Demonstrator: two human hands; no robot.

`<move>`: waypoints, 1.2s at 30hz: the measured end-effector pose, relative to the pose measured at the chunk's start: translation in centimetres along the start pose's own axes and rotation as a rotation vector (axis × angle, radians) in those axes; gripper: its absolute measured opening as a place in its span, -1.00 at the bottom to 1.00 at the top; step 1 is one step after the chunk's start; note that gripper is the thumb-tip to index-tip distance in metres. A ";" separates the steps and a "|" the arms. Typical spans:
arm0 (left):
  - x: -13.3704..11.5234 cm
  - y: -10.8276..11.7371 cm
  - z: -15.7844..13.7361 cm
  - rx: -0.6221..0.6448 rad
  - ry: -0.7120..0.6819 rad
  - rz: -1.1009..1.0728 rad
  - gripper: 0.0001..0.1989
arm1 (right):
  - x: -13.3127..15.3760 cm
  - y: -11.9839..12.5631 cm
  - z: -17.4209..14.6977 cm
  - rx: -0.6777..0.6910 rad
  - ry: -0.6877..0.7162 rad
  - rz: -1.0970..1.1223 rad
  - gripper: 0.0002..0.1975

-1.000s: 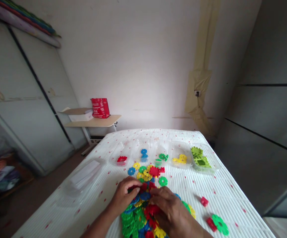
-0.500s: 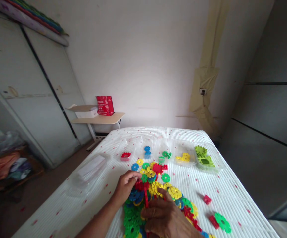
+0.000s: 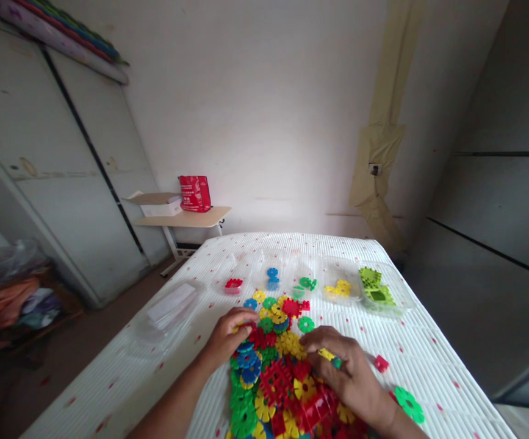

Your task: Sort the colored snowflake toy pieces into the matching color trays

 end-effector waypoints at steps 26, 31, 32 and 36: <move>-1.0 0.0 -0.3 0.158 -0.002 0.003 -0.65 | -12.0 5.5 -0.7 -0.203 -0.526 0.005 -0.72; 0.0 0.0 -0.2 0.136 0.052 -0.070 -0.73 | -10.1 1.0 -0.7 -0.077 -0.539 0.238 -0.74; 0.3 0.1 -0.2 0.125 0.068 -0.080 -0.72 | -9.6 0.5 -0.7 -0.051 -0.520 0.263 -0.75; 1.2 0.2 0.0 0.082 0.122 -0.106 -0.69 | -8.9 0.0 -0.5 -0.035 -0.495 0.276 -0.74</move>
Point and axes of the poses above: each hand's wrist, its own z-axis towards the middle knuckle, its own y-axis out of the back of the hand, x = y × z, the point moved 9 cm from there along z, towards the middle knuckle, and after that the axes turned 6 degrees about -x, right-handed, at the moved point
